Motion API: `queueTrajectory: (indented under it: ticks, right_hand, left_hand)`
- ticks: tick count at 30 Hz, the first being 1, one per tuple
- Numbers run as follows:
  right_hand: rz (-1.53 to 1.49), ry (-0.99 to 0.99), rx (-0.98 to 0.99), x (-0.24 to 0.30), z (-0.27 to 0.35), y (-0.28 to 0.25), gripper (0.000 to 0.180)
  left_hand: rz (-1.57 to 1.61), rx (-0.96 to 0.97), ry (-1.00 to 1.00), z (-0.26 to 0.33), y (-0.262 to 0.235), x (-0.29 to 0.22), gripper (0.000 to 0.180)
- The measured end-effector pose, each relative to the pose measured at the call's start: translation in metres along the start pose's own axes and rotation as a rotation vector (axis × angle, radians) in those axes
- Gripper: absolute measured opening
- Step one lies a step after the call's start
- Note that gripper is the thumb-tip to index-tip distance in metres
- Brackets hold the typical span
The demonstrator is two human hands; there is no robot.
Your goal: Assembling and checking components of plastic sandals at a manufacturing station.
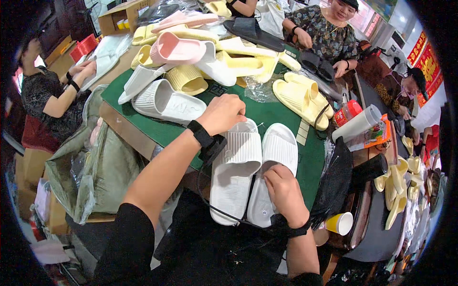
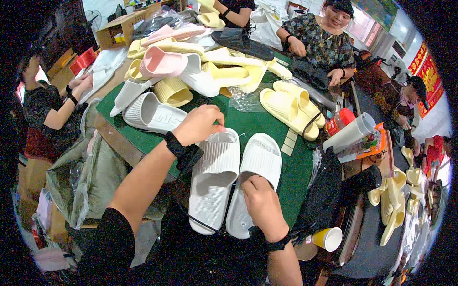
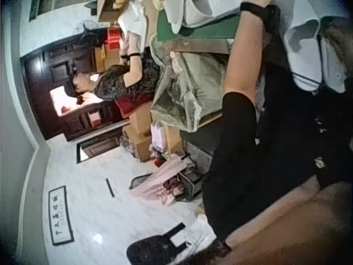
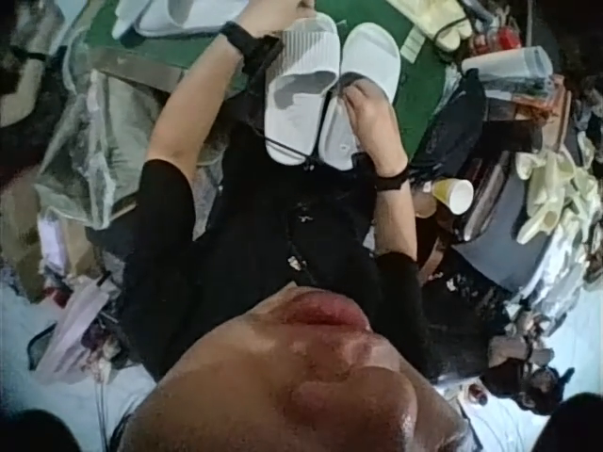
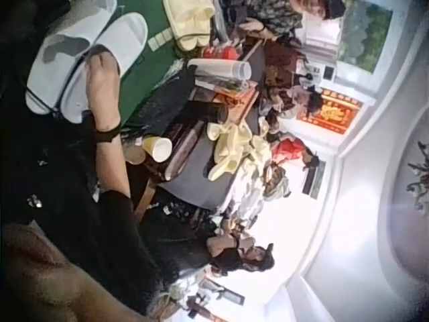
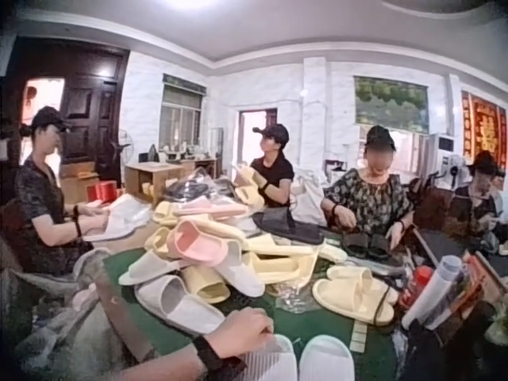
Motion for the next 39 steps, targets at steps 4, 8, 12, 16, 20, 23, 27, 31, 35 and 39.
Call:
queueTrajectory:
  ticks: [4,8,12,16,20,23,27,31,35,39]
  right_hand:
    - [0.044,-0.004,-0.009,-0.003,0.005,-0.002,0.011]
    - [0.055,0.003,-0.011,-0.003,0.004,0.001,0.013]
    - [0.039,-0.004,-0.004,-0.008,0.004,0.002,0.011]
    - [-0.004,-0.028,-0.016,-0.011,0.004,0.002,0.009]
    - [-0.094,-0.043,-0.007,-0.017,0.002,0.003,0.007]
    - [-0.148,-0.055,-0.052,-0.017,0.002,0.004,0.006]
    - [-0.141,-0.049,-0.09,-0.021,0.005,0.005,0.006]
    - [-0.15,-0.03,-0.062,-0.021,0.003,0.003,0.005]
    - [-0.161,-0.063,-0.107,-0.018,0.004,0.005,0.004]
    - [-0.157,-0.063,-0.068,-0.02,0.002,0.009,0.004]
  left_hand:
    - [-0.09,0.021,-0.071,-0.008,-0.004,-0.007,0.02]
    - [-0.17,0.167,-0.229,0.005,0.013,0.0,0.025]
    - [-0.181,0.103,-0.236,0.005,0.015,-0.001,0.015]
    - [-0.264,0.035,-0.153,0.007,0.018,-0.001,0.013]
    - [-0.222,0.053,-0.108,0.007,0.011,-0.005,0.022]
    - [-0.241,-0.02,-0.174,0.012,-0.004,-0.011,0.029]
    - [-0.275,0.283,-0.38,0.017,-0.006,-0.003,0.038]
    - [-0.231,0.304,-0.376,0.024,0.007,-0.002,0.038]
    - [-0.262,0.167,-0.285,0.023,0.006,-0.008,0.02]
    - [-0.251,0.072,-0.261,0.011,0.005,-0.015,0.013]
Point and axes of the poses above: each hand's wrist, its own z-axis away from the middle knuckle, its own y-axis out of the palm, x = y × z, the point moved 3 cm from there along -z, towards the middle knuckle
